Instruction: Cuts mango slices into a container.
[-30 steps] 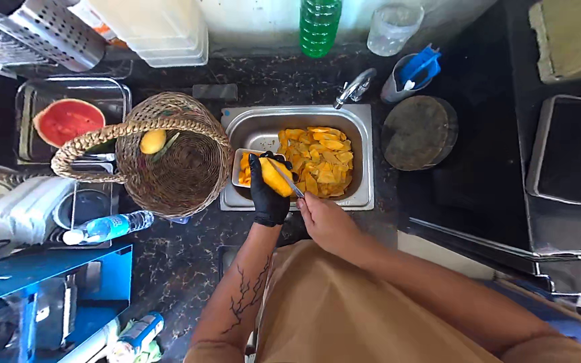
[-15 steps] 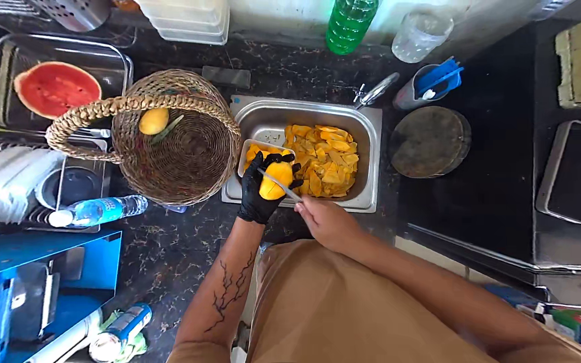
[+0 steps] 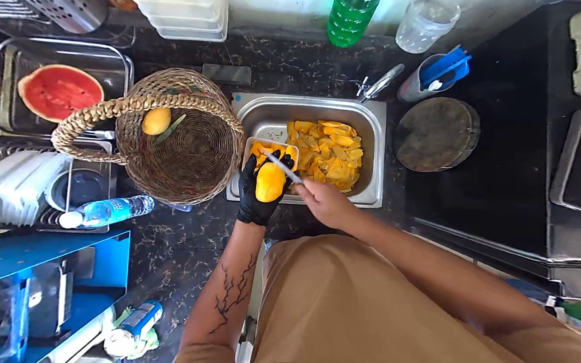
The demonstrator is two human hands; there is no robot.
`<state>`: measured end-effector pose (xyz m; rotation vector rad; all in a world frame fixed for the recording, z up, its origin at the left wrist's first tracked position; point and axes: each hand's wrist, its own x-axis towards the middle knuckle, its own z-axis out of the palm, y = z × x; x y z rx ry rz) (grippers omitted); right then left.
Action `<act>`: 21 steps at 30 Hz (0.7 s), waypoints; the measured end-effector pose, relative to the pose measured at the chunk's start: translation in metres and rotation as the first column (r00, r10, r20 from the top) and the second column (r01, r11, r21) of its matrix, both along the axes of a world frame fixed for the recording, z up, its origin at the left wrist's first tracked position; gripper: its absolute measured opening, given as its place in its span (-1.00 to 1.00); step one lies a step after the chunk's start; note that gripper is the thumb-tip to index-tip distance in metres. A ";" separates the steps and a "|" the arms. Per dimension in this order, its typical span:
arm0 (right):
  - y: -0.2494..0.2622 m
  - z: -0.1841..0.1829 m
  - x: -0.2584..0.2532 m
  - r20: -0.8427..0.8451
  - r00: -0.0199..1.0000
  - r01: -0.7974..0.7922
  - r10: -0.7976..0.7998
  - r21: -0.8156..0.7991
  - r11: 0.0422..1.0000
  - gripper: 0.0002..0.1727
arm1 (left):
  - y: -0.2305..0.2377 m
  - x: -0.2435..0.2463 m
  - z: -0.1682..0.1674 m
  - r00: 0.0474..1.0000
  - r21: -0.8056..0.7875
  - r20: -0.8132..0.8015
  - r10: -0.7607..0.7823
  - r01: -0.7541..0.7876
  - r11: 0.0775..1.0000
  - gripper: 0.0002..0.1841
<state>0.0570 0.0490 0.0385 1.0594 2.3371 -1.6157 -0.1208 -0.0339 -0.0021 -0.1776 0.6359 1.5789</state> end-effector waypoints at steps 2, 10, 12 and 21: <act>0.002 0.000 -0.001 -0.019 0.996 0.090 -0.092 -0.091 0.992 -0.50 | 0.002 -0.004 -0.009 0.993 -0.150 0.016 0.115 -0.111 0.982 -0.52; -0.011 0.004 -0.011 0.197 0.978 -0.089 0.063 0.127 0.988 -0.48 | 0.019 -0.003 0.008 0.938 -0.386 -0.149 0.314 -0.347 0.855 -0.65; -0.009 0.000 -0.012 0.195 0.978 -0.102 0.070 0.158 0.982 -0.49 | 0.019 -0.002 0.006 0.932 -0.377 -0.162 0.325 -0.362 0.852 -0.63; -0.005 -0.009 -0.010 0.140 0.987 -0.108 0.075 0.249 0.963 -0.54 | 0.020 -0.003 -0.014 0.937 -0.368 -0.162 0.309 -0.348 0.862 -0.56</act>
